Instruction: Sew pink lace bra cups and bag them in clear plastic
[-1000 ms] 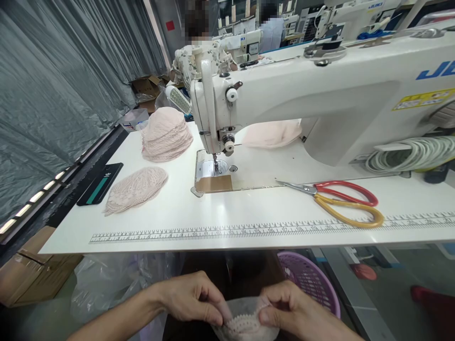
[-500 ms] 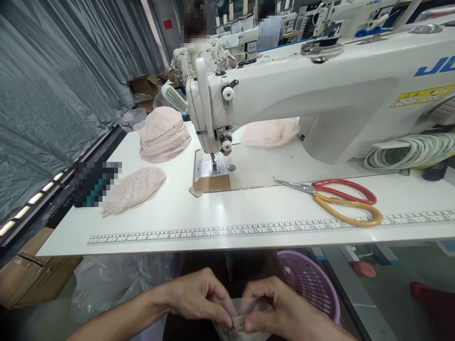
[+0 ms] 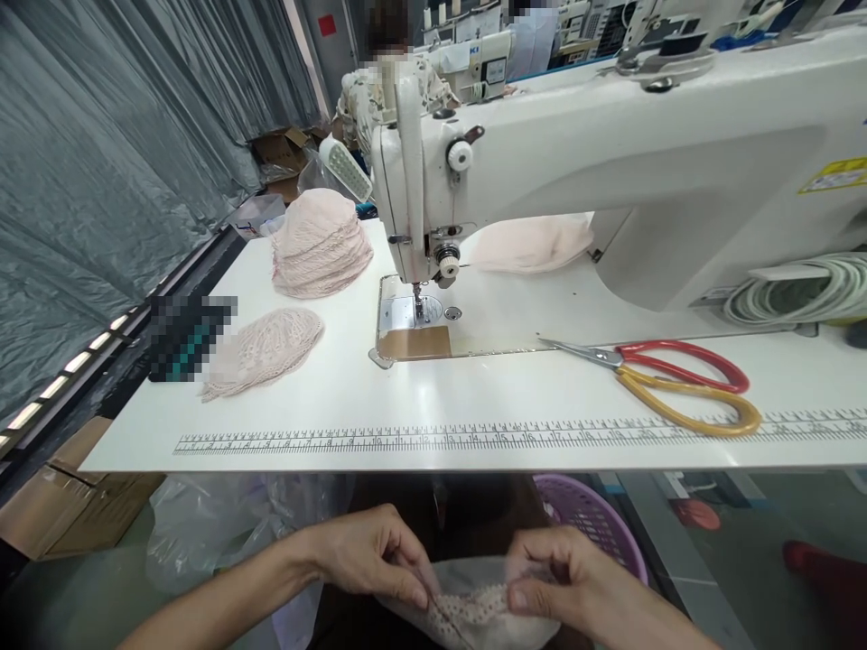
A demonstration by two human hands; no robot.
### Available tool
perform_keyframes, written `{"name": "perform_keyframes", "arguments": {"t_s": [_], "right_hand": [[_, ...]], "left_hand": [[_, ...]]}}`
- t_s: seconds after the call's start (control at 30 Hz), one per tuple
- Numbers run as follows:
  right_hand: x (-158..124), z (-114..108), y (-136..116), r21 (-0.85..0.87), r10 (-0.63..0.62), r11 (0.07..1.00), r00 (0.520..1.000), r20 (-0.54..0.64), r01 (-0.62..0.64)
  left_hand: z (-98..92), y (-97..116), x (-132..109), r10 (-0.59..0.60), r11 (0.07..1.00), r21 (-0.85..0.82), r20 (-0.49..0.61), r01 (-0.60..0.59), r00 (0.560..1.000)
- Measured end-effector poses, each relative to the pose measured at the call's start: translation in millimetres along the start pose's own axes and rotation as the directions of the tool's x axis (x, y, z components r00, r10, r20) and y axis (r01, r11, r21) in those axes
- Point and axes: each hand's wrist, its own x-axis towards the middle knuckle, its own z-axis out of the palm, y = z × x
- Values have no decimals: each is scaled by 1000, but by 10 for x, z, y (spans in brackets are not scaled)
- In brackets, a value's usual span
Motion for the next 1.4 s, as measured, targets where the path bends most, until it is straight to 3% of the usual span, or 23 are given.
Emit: {"name": "perform_keyframes", "arguments": {"t_s": [0.3, 0.6, 0.87, 1.03, 1.23, 1.3, 1.4], "right_hand": [[-24, 99, -120, -8, 51, 999, 999, 3, -51], [-10, 117, -165, -57, 51, 997, 998, -41, -54], [-33, 108, -123, 8, 51, 999, 998, 47, -52], [15, 115, -96, 13, 36, 999, 999, 21, -36], [50, 113, -155, -8, 1, 1000, 1000, 0, -1], [52, 95, -218, -15, -5, 1000, 1000, 0, 5], [14, 127, -313, -18, -25, 1000, 999, -23, 24]], "left_hand": [[29, 4, 1, -2, 994, -110, 69, 10, 998], [168, 45, 155, -38, 984, -174, -61, 27, 997], [74, -16, 88, -25, 979, -202, 46, 34, 999], [75, 28, 74, -24, 971, -233, 92, 45, 995], [148, 93, 123, -115, 959, -268, -74, 91, 991], [129, 66, 122, -109, 955, -285, -88, 79, 990], [99, 48, 81, -136, 977, -177, -79, 120, 988]]}}
